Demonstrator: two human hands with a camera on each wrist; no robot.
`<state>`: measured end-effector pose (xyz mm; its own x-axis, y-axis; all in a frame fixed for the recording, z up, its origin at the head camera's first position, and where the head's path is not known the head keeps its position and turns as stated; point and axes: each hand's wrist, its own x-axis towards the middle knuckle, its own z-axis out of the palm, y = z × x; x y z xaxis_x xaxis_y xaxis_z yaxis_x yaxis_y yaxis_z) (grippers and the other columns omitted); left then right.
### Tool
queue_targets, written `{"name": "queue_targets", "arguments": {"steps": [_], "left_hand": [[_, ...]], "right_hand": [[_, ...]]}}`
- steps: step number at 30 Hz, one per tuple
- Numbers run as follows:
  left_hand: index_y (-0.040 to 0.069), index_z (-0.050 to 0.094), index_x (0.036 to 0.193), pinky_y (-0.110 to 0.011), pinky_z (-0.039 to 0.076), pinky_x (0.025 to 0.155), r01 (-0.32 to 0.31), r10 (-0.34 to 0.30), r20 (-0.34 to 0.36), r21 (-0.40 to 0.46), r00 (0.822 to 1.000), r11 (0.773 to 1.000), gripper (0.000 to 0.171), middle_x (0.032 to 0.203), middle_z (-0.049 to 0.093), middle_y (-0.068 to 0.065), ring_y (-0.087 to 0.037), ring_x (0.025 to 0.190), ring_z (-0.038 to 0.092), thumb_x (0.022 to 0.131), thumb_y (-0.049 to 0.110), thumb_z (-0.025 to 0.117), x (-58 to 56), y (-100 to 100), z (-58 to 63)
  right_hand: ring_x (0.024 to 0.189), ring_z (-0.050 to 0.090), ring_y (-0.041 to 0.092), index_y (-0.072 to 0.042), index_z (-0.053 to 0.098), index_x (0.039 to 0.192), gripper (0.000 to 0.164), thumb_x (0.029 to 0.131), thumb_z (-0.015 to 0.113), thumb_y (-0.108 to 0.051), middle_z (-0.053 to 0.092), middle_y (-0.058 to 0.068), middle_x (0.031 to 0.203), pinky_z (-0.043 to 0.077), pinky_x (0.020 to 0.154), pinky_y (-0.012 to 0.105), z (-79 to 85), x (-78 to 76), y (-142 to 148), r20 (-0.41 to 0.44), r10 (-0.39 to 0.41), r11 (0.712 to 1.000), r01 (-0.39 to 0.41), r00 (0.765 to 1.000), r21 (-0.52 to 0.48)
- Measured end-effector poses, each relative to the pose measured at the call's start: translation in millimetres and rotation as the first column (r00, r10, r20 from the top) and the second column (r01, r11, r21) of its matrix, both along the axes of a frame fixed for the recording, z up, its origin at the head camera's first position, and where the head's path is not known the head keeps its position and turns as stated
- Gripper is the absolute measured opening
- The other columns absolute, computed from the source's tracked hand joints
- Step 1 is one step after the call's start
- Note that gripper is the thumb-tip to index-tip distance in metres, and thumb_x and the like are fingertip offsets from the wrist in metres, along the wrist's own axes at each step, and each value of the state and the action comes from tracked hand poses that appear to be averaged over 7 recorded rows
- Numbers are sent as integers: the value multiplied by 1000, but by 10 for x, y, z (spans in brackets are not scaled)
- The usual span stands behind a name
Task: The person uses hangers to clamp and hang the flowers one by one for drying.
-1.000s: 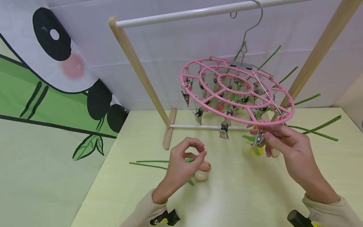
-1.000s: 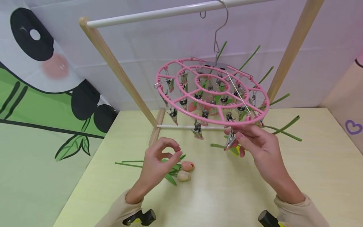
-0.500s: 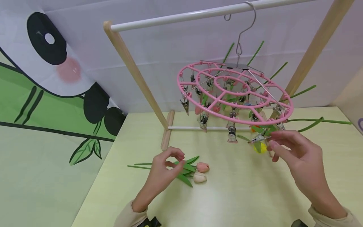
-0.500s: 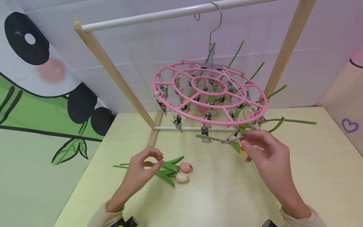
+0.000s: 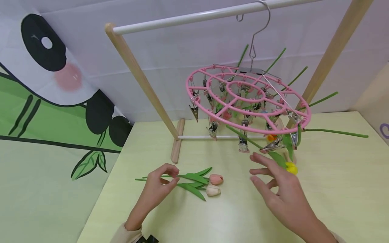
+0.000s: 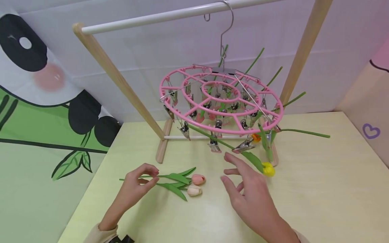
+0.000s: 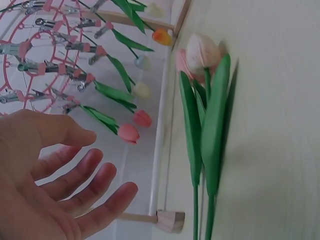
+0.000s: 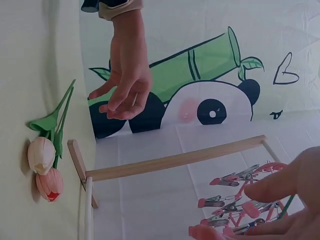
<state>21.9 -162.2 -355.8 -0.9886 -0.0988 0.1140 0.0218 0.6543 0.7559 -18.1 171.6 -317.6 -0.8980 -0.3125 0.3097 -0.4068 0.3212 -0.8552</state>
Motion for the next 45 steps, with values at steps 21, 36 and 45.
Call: {"name": "queue_targets", "arguments": {"steps": [21, 36, 45], "left_hand": [[7, 64, 101, -45, 55, 75, 9, 11, 120, -167, 993, 986, 31, 96, 65, -8, -27, 93, 59, 74, -7, 72, 23, -416, -317], [10, 66, 91, -36, 50, 70, 27, 54, 176, -430, 983, 903, 25, 88, 62, -2, -20, 85, 57, 71, -4, 71, -48, -620, -471], [12, 66, 81, -31, 47, 60, 28, 80, 187, -515, 979, 857, 23, 77, 59, 1, -18, 76, 53, 68, -7, 69, -89, -651, -534]], "right_hand": [[116, 56, 21, -26, 5, 152, 89, 89, 66, -14, 21, 1, 155, 55, 68, 24, 72, -100, -80, 43, 122, 991, -124, 992, 44], [90, 59, 12, -17, 20, 151, 89, 81, 71, -1, 41, 9, 144, 48, 57, 21, 84, -227, -84, -226, -27, 997, 42, 974, 61], [63, 43, 7, -4, 39, 140, 64, 82, 67, 3, 59, 6, 103, 36, 48, 17, 132, -327, -59, -309, -74, 995, 89, 948, 35]]}}
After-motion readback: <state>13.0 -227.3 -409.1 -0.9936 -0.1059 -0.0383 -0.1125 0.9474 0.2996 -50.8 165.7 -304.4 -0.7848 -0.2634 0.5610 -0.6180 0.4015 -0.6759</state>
